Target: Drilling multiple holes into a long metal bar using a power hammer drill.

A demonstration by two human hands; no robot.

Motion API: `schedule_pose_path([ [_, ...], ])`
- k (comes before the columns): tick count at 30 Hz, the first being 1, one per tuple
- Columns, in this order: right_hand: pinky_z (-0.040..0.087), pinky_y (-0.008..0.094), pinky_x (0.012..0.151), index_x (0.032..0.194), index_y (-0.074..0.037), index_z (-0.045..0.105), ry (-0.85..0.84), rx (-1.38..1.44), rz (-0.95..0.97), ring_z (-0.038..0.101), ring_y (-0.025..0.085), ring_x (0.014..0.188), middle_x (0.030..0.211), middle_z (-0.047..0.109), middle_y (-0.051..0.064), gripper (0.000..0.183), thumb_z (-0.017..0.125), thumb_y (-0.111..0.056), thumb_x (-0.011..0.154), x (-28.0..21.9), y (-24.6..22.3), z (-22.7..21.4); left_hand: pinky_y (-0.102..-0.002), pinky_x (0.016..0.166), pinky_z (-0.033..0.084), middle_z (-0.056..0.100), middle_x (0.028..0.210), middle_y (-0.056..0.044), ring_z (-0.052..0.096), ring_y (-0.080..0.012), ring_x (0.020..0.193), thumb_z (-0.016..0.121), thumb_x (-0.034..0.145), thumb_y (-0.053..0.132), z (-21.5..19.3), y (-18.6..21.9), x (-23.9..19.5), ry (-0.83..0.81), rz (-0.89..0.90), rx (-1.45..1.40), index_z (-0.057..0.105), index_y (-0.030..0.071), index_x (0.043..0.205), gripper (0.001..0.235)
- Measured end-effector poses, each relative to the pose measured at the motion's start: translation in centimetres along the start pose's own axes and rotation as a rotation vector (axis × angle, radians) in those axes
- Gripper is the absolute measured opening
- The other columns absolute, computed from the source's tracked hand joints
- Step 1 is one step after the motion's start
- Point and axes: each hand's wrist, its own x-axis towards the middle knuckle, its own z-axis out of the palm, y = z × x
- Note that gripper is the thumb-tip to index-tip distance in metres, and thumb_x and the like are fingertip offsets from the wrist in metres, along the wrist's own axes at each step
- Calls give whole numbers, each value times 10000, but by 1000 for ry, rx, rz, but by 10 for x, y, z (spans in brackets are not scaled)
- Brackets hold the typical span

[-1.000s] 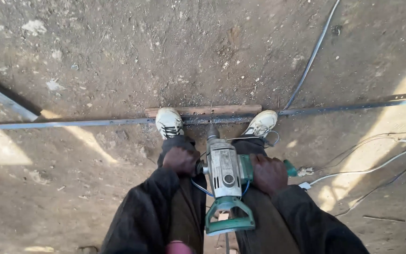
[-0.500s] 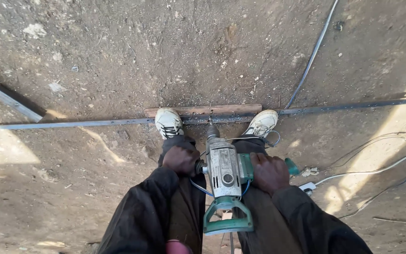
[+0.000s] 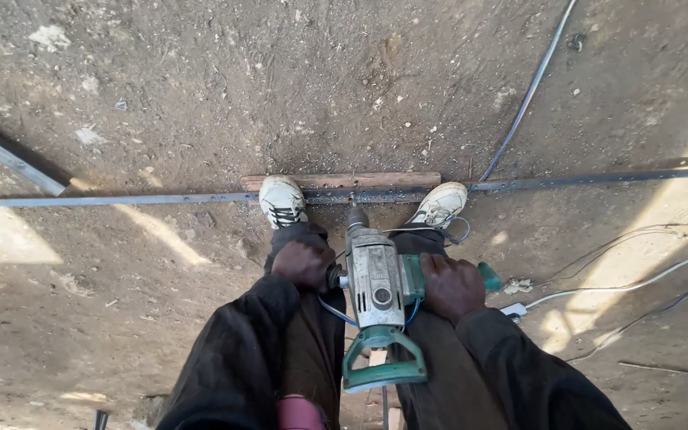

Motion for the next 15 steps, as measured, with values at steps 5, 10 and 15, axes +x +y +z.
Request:
schedule_pose_path([
  [5, 677, 477, 694, 1190, -47, 707, 3, 10, -2, 796, 337, 783, 875, 756, 148, 453, 722, -397, 904, 3, 0, -8, -410, 510, 545, 612, 564, 21, 648, -263, 503, 705, 587, 517, 5, -4, -1, 6, 25, 38, 617, 225, 782, 362],
  [10, 674, 479, 676, 1171, -64, 700, -8, 4, 9, 792, 332, 768, 871, 746, 145, 440, 700, -422, 916, -3, 5, 1, -410, 504, 542, 614, 576, 23, 642, -267, 506, 707, 573, 526, 19, -8, 0, -27, 30, 16, 612, 226, 767, 370],
  [15, 681, 471, 712, 1158, -87, 703, -34, -10, 12, 795, 331, 807, 897, 748, 149, 446, 691, -470, 930, -2, -4, 0, -468, 529, 556, 648, 621, -20, 670, -315, 556, 719, 548, 546, 6, -9, -6, -77, 0, -47, 631, 205, 832, 452],
])
